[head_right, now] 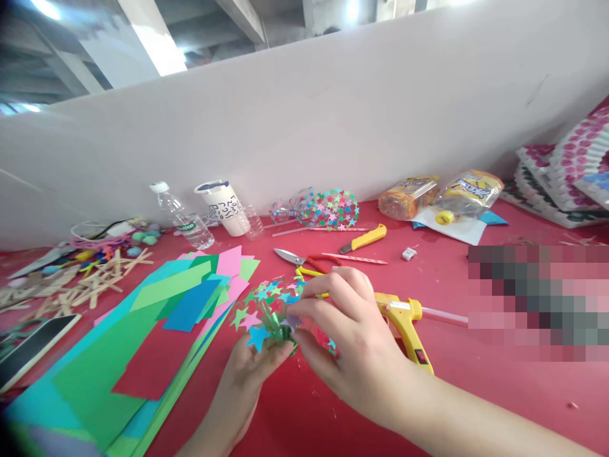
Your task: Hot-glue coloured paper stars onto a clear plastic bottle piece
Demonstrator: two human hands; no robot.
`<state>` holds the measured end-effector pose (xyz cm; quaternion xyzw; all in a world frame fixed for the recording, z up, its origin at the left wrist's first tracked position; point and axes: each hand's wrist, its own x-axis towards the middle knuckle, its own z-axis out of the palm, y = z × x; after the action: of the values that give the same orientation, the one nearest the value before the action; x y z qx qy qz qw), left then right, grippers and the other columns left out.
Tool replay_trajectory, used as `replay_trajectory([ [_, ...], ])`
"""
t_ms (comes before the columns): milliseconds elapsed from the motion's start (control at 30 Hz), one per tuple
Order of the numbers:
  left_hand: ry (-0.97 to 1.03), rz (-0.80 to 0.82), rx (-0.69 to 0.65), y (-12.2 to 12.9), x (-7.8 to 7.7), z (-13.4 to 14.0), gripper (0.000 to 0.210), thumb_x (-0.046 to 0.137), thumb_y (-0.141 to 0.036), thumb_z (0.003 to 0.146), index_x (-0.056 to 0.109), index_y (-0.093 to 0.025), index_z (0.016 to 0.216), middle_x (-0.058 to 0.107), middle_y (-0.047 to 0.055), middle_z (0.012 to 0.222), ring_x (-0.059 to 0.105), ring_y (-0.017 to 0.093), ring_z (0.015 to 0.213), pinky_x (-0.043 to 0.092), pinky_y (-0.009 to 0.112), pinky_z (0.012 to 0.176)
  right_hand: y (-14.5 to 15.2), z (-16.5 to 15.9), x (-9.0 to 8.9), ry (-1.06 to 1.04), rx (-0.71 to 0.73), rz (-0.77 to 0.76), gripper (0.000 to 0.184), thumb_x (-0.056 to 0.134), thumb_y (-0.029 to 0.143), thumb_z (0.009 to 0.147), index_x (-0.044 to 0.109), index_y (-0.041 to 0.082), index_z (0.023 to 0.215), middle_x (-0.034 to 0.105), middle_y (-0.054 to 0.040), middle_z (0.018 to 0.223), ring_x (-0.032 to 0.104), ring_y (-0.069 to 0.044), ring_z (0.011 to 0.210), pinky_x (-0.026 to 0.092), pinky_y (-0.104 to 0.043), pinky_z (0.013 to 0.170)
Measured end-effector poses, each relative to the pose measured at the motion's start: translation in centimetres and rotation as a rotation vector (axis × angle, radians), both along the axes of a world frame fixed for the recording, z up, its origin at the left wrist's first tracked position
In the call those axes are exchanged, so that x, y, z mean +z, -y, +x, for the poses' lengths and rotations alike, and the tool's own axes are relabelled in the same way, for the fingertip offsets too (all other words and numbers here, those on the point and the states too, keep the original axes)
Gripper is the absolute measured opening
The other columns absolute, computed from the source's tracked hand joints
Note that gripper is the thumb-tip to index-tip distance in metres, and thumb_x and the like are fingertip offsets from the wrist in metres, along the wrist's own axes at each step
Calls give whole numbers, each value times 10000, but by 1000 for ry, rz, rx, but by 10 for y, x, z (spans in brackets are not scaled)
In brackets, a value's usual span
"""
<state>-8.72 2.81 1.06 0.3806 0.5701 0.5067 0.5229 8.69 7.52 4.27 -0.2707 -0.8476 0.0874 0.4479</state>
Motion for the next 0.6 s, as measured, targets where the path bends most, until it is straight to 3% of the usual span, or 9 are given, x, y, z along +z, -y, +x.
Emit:
replay_trajectory([
  [200, -20, 3, 163, 1, -8, -6, 322, 808, -307, 613, 665, -186, 874, 744, 32, 890, 681, 221, 864, 516, 302, 795, 6, 6, 6, 40, 76, -26, 376, 624, 110, 782, 547, 181, 1142, 478, -81, 1117, 440, -235, 1071, 379, -389, 908],
  [367, -33, 25, 170, 0, -11, -9, 286, 809, -308, 584, 657, -194, 798, 741, 36, 807, 688, 261, 891, 538, 342, 798, 7, 8, 9, 65, 114, -20, 366, 619, 90, 761, 538, 172, 1109, 450, -79, 1135, 413, -236, 1089, 355, -380, 940],
  [600, -25, 45, 217, -3, -20, -14, 309, 784, -282, 577, 665, -206, 853, 744, 33, 825, 687, 269, 912, 545, 386, 861, 7, 7, 9, 83, 136, -6, 345, 608, 77, 753, 536, 184, 1073, 453, -64, 1122, 420, -224, 1088, 323, -384, 984],
])
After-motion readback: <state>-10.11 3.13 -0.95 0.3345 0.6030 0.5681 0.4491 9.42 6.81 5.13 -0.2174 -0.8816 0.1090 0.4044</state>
